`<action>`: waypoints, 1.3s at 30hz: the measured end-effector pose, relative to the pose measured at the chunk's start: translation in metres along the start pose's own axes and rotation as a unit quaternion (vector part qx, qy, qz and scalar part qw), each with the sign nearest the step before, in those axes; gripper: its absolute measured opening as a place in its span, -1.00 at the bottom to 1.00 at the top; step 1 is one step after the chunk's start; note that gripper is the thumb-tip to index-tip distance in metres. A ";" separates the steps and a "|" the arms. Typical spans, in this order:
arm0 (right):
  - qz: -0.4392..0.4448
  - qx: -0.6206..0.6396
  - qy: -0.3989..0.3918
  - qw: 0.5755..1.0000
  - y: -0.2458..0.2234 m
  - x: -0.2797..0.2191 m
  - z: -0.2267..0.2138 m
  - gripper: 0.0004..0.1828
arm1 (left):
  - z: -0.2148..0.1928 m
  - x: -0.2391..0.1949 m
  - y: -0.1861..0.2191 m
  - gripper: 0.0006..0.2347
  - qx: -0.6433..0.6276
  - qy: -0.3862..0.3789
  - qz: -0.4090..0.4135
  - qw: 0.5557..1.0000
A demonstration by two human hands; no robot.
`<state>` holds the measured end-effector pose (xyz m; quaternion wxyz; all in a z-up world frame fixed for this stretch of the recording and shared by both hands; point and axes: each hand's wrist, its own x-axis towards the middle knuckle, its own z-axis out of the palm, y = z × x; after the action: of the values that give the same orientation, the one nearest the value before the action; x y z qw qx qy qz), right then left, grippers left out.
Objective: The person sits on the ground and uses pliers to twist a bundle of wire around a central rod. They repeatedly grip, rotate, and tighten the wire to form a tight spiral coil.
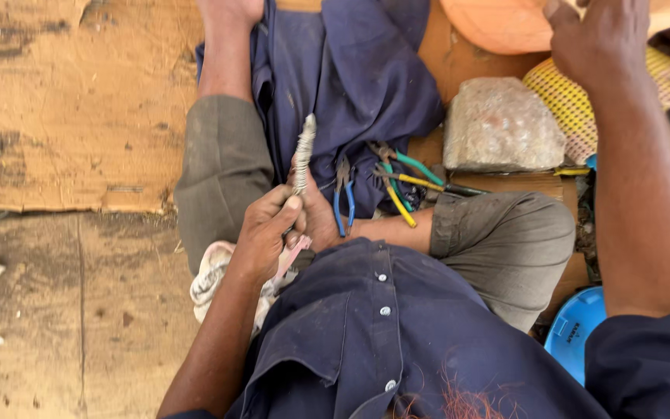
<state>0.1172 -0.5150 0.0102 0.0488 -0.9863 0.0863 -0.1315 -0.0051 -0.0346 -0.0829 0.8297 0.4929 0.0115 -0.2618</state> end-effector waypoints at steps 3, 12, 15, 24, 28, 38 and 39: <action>0.078 0.181 -0.116 0.973 -0.029 -0.053 0.039 -0.62 | 0.003 0.000 -0.001 -0.79 0.018 -0.037 0.016 0.999; -0.049 0.188 -0.157 0.968 -0.058 -0.163 0.184 -0.65 | 0.019 0.000 -0.001 -0.69 0.072 -0.014 -0.014 0.997; -0.013 0.212 -0.215 0.953 -0.051 -0.161 0.209 -0.60 | 0.023 0.000 -0.006 -0.71 0.063 -0.033 -0.019 0.997; 0.104 0.212 -0.361 0.902 -0.076 -0.151 0.225 -0.57 | 0.027 -0.004 -0.005 -0.71 -0.002 -0.075 -0.047 0.996; 0.077 0.217 -0.344 0.910 -0.090 -0.157 0.209 -0.56 | 0.028 -0.009 0.002 -0.71 -0.070 -0.082 -0.064 0.992; 0.006 0.478 -0.183 0.859 -0.096 -0.197 0.116 -0.68 | 0.029 -0.018 0.011 -0.66 -0.190 -0.133 -0.059 0.971; 0.012 0.533 -0.180 0.827 -0.096 -0.199 0.106 -0.69 | 0.029 -0.019 0.011 -0.66 -0.191 -0.136 -0.060 0.970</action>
<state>-0.0281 -0.3765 -0.1304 0.5828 -0.8122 0.0043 0.0237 -0.0234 -0.0469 -0.0538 0.8852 0.2831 -0.0223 -0.3685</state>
